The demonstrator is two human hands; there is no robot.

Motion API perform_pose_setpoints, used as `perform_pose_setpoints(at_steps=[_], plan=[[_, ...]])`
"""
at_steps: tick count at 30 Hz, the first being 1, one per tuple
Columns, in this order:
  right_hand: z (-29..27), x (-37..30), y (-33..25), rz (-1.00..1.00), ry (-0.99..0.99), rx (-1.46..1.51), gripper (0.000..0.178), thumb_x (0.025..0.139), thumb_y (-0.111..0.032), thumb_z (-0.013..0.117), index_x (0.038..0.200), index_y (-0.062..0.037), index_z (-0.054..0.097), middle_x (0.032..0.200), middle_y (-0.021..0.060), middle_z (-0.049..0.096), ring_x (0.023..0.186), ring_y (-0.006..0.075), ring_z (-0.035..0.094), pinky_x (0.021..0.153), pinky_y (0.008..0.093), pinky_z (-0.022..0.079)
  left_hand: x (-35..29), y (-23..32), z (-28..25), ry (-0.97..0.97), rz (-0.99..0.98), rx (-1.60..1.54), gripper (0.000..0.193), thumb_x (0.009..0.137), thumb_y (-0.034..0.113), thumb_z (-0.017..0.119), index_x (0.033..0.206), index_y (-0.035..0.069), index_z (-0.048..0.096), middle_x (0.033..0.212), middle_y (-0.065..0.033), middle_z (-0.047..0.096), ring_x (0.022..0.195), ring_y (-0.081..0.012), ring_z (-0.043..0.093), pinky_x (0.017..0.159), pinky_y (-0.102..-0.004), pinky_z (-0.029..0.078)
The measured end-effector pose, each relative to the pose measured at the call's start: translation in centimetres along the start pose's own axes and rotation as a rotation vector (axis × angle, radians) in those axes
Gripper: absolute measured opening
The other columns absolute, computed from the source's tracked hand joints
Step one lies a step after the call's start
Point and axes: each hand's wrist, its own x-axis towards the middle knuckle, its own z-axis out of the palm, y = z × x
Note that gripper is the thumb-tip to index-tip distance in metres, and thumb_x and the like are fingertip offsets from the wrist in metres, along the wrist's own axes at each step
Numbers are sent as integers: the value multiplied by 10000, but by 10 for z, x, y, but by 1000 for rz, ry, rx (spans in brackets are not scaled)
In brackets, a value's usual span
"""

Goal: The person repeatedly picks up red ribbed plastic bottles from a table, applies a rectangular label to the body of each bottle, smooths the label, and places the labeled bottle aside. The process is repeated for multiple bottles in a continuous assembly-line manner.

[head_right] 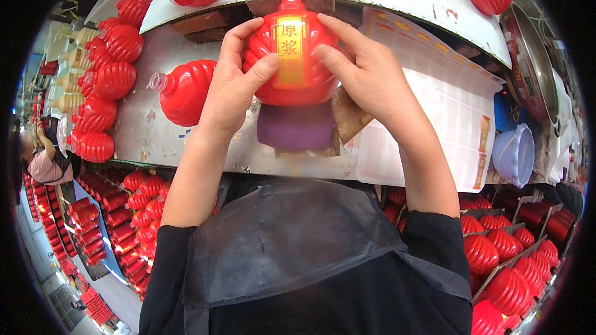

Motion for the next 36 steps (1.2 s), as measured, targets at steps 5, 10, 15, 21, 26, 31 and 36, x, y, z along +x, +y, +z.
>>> perform_pose_setpoints(at_steps=[5, 10, 15, 21, 26, 31, 36], plan=[[5, -8, -2, 10, 51, -88, 580, 1006, -279, 726, 1547, -159, 555, 676, -55, 434, 645, 54, 417, 591, 251, 382, 2, -3, 4, 34, 25, 84, 873, 824, 241, 883, 1493, -25, 390, 1418, -191, 533, 1293, -258, 574, 1086, -382, 504], [-1, -1, -2, 97, 12, -6, 513, 999, -352, 692, 1455, -124, 638, 847, 60, 700, 779, 131, 645, 739, 321, 531, 2, -5, 5, 61, 47, 144, 884, 792, 249, 900, 1479, -22, 413, 1417, -195, 531, 1293, -270, 576, 1092, -393, 498], [-32, 25, -9, 218, 100, 599, 361, 1087, -301, 606, 1320, -32, 668, 906, -40, 633, 815, 37, 587, 739, 197, 489, 1, -4, 5, 65, 46, 191, 877, 783, 265, 904, 1469, -16, 433, 1425, -186, 530, 1299, -280, 574, 1101, -404, 489], [-15, 35, -30, -617, -34, -205, 293, 904, -16, 736, 1195, -7, 700, 1038, 118, 747, 918, 223, 738, 801, 315, 586, 2, -11, 3, 84, 96, 310, 889, 772, 299, 911, 1469, -1, 447, 1456, -196, 518, 1335, -315, 552, 1126, -418, 466], [-12, 46, -32, -779, 236, -438, 207, 837, -61, 716, 1044, -73, 709, 966, 126, 730, 852, 333, 719, 748, 407, 579, 2, -25, -1, 72, 236, 387, 757, 907, 352, 790, 1487, 1, 453, 1505, -215, 493, 1391, -364, 505, 1182, -433, 399], [10, -10, -25, -1118, 70, -592, 165, 813, -70, 753, 978, -75, 766, 1018, 88, 773, 942, 243, 758, 739, 363, 597, 4, -32, -9, 7, 283, 231, 568, 1114, 388, 500, 1521, -1, 425, 1528, -159, 476, 1441, -271, 430, 1225, -392, 317], [9, -22, -15, -961, 9, -299, 278, 710, -58, 829, 972, -60, 737, 961, 71, 767, 865, 259, 763, 753, 361, 614, 13, -23, -7, 36, 232, 249, 544, 1047, 353, 634, 1427, -3, 476, 1446, -162, 535, 1350, -270, 508, 1159, -397, 390]])
